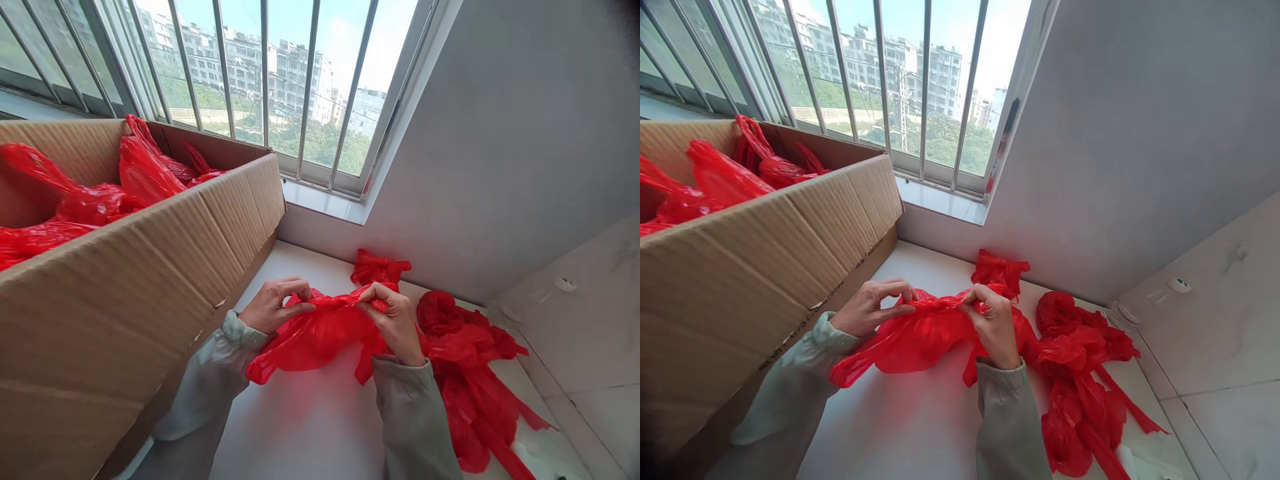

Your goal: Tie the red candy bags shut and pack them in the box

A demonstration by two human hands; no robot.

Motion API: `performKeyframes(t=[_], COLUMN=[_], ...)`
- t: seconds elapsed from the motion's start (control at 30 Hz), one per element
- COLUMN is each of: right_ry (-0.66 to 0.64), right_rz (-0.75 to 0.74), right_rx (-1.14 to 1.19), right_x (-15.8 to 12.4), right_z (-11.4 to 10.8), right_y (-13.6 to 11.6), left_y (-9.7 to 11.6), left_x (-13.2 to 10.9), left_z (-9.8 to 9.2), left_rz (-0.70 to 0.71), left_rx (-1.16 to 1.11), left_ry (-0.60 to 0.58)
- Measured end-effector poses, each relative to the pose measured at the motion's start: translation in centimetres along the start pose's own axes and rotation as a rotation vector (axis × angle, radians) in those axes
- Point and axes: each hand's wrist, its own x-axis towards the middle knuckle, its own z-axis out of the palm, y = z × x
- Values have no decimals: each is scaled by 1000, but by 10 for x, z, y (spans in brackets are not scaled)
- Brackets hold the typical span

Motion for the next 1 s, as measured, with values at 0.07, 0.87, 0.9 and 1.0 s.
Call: performKeyframes(t=[0.07,0.87,0.9,1.0], right_ry=[22,-62,-74,-159], right_rz=[21,128,136,136], right_rx=[0,26,28,20], right_x=[-1,3,3,1], right_z=[-2,12,10,6], right_y=[2,17,21,28], left_y=[-1,-10,-10,-4], left_x=[-1,-15,-18,-22], left_z=[-3,7,7,12], left_rz=[-22,-15,-16,-72], left_rx=[-6,26,59,213], left_ry=[19,-99,-160,-355])
